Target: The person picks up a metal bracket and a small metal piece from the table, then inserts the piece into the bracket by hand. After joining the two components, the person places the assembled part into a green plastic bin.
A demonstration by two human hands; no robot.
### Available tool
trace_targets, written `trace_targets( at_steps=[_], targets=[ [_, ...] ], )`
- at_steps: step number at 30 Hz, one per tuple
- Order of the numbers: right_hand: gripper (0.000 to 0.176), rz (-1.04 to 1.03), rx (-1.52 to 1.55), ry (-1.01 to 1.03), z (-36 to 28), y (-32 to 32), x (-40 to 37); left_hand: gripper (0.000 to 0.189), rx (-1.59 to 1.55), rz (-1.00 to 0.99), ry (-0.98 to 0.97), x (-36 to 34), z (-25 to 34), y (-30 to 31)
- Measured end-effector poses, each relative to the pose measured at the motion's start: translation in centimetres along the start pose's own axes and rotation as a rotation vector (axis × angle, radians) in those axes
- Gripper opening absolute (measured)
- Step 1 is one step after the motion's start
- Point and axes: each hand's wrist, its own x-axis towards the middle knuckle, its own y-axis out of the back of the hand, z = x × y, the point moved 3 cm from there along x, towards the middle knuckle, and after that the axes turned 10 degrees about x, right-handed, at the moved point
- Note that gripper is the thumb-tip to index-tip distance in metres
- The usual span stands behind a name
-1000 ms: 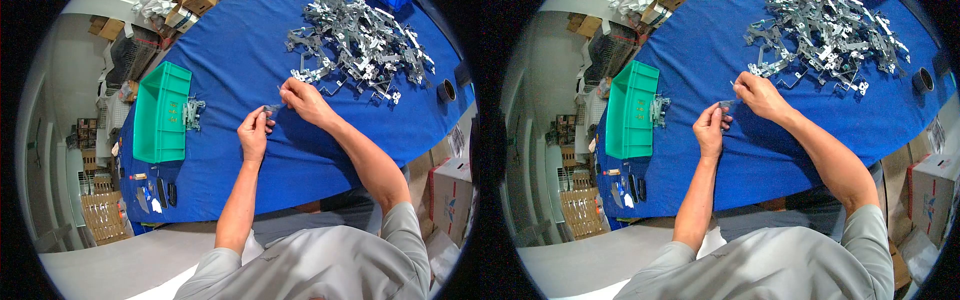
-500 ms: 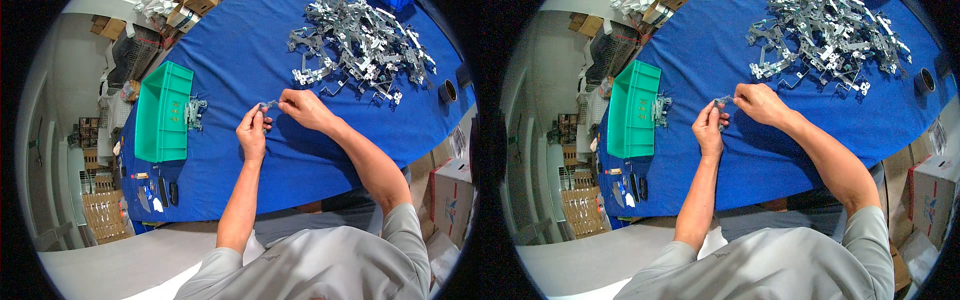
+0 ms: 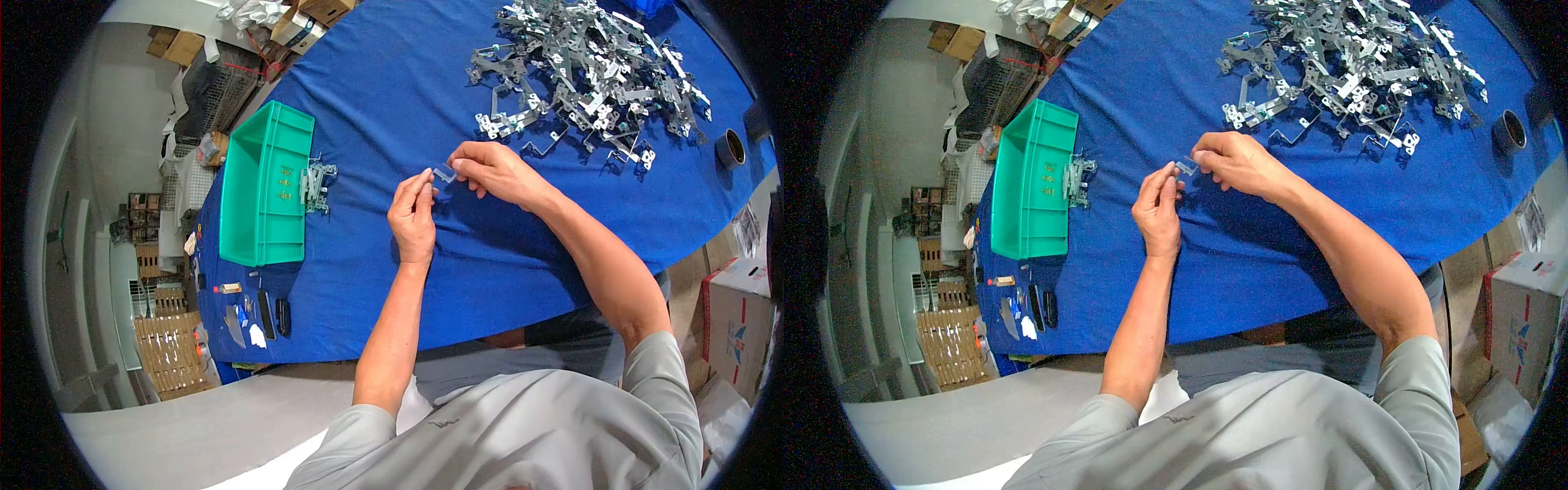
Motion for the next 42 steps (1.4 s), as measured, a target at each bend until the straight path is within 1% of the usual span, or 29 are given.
trace_targets(
  at_steps=[4, 7, 10, 13, 16, 20, 24, 27, 32, 33, 36, 39, 42],
  targets=[
    [0.020, -0.070, -0.092, -0.071, -0.2, 0.5, 0.0, 0.022, 0.033, -0.035, -0.078, 0.0, 0.0, -0.2],
    [0.019, -0.023, -0.170, 0.088, 0.4, 0.6, 0.4, 0.021, 0.013, -0.049, -0.073, -0.1, 0.1, -0.3],
    [0.018, 0.068, -0.085, 0.271, 0.5, 0.3, 0.4, 0.020, 0.022, -0.110, -0.026, -0.1, 0.5, -0.2],
    [0.018, 0.164, -0.100, 0.259, -0.3, 1.0, 0.4, 0.022, -0.113, -0.032, 0.111, -0.2, -0.2, -0.2],
    [0.023, 0.086, -0.206, 0.207, 0.0, 0.7, 0.4, 0.025, -0.197, 0.081, 0.240, -0.2, -0.8, -0.1],
    [0.024, -0.014, -0.281, 0.234, -0.2, -0.3, -0.3, 0.025, -0.194, 0.080, 0.242, -0.2, -0.8, -0.1],
    [0.025, 0.011, -0.311, 0.163, -0.8, -0.1, -0.3, 0.025, -0.209, 0.055, 0.233, -0.3, -1.0, -0.2],
    [0.024, 0.002, -0.353, 0.209, -0.7, -0.1, -0.3, 0.025, -0.208, 0.046, 0.224, -0.2, -0.9, -0.2],
    [0.022, 0.018, -0.362, 0.209, -0.4, -0.1, -0.2, 0.025, -0.218, 0.044, 0.223, -0.2, -0.9, -0.2],
    [0.022, 0.019, -0.368, 0.210, -0.3, -0.1, -0.2, 0.025, -0.213, 0.049, 0.212, -0.2, -1.0, -0.2],
    [0.021, 0.043, -0.453, 0.312, -0.2, 0.1, -0.2, 0.024, -0.200, 0.044, 0.166, -0.3, -1.2, -0.2],
    [0.020, 0.081, -0.473, 0.321, 0.1, 0.2, 0.0, 0.023, -0.183, 0.019, 0.103, -0.2, -1.0, -0.1],
    [0.019, 0.079, -0.375, 0.278, 0.5, 0.4, 0.1, 0.022, -0.168, 0.020, 0.063, -0.1, -1.0, 0.0]
  ],
)
